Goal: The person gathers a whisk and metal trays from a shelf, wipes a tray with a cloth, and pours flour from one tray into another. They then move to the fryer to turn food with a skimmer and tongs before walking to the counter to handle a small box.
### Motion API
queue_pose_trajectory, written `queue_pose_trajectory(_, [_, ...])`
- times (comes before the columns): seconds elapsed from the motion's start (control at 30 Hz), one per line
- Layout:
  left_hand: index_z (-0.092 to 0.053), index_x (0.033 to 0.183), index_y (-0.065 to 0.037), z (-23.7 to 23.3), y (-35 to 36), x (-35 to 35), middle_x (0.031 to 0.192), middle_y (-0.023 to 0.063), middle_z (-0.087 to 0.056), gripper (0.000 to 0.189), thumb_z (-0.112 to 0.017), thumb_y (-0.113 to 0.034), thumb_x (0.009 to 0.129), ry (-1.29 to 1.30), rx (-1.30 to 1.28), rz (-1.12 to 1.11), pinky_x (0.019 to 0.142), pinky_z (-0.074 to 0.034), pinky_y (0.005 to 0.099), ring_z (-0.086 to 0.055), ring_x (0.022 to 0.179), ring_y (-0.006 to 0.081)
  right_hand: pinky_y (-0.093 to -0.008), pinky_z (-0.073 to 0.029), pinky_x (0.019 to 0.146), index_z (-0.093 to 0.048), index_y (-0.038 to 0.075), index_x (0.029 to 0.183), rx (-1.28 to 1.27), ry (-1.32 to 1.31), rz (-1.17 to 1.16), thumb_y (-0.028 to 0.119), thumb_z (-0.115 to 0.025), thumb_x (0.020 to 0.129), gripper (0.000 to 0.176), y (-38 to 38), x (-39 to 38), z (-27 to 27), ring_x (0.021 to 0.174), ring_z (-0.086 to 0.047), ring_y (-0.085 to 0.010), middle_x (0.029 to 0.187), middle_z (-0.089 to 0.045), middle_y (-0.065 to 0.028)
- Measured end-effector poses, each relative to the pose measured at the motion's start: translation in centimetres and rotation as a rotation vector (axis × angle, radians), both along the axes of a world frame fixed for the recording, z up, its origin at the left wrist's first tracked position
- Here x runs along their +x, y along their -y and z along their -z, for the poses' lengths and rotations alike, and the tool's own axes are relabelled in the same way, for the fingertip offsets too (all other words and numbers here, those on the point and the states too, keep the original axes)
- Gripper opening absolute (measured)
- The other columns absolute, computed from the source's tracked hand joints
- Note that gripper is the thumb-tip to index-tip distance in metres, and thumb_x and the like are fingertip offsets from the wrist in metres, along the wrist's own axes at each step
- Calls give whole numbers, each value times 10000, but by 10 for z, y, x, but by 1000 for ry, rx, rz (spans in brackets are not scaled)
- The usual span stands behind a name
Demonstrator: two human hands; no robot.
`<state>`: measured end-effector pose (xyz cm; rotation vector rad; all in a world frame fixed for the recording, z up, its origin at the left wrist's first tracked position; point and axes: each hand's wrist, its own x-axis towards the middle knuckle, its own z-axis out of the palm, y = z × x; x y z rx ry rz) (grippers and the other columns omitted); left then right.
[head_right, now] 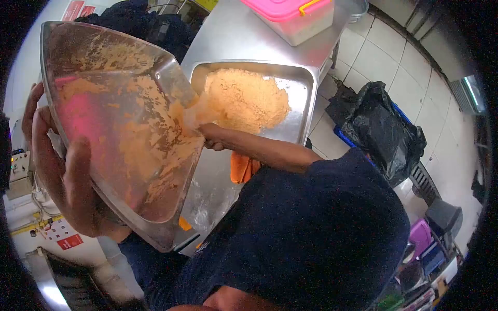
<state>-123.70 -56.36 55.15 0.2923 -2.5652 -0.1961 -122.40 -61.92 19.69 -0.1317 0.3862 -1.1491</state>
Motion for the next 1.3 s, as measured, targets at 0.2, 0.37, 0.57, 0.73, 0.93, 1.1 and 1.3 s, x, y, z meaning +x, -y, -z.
queue_pose_trajectory(0.2, [-412,1061,52,1,-7,-2,1184,166,-328,474,-482,-194,662,73,-15,-70,881,-313,332,-377,1061,259,-141,-238,253,-495,83,785,71,20,-57,279,-450,812,203,33,20,43,326,-336,-43,628,-512,17])
queue_pose_trajectory(0.37, [-415,1055,49,5,-7,-2,1187,163,-327,467,-485,-187,658,23,-75,-78,895,-296,347,-352,1086,261,-172,-187,269,-487,136,763,-48,-257,74,228,-460,794,101,23,26,35,327,-280,-48,534,-449,27])
queue_pose_trajectory(0.57, [-435,1008,60,8,-7,8,1176,164,-341,460,-494,-179,620,-117,82,-31,913,-249,338,-321,1101,254,-174,-164,257,-466,145,721,55,-43,117,289,-430,806,171,7,0,2,307,-271,-50,529,-453,27])
queue_pose_trajectory(0.73, [-434,1011,57,4,-2,31,1196,150,-318,472,-505,-143,590,-57,40,-161,936,-210,336,-285,1131,248,-170,-164,255,-413,137,731,77,-176,48,297,-451,789,174,13,2,1,305,-244,-54,503,-383,36])
queue_pose_trajectory(0.93, [-484,906,62,-1,29,91,1131,120,-330,358,-457,-21,559,-113,74,-364,889,-285,320,-359,1052,221,-115,-210,255,-486,107,766,-6,-233,-45,204,-422,816,127,28,3,12,318,-289,-8,534,-454,36])
queue_pose_trajectory(1.1, [-497,902,47,9,82,134,1134,124,-329,314,-508,-35,599,-100,127,-548,900,-267,324,-362,1039,214,-109,-338,319,-482,74,768,-54,-297,-188,172,-416,820,129,51,-10,33,418,-427,-23,613,-493,-2])
queue_pose_trajectory(1.3, [-510,868,23,13,104,143,1109,125,-339,275,-547,-65,610,-221,195,-576,872,-290,339,-362,1030,210,-149,-443,415,-462,13,815,25,-58,-14,163,-351,851,190,44,-11,27,511,-503,-91,718,-514,-80])
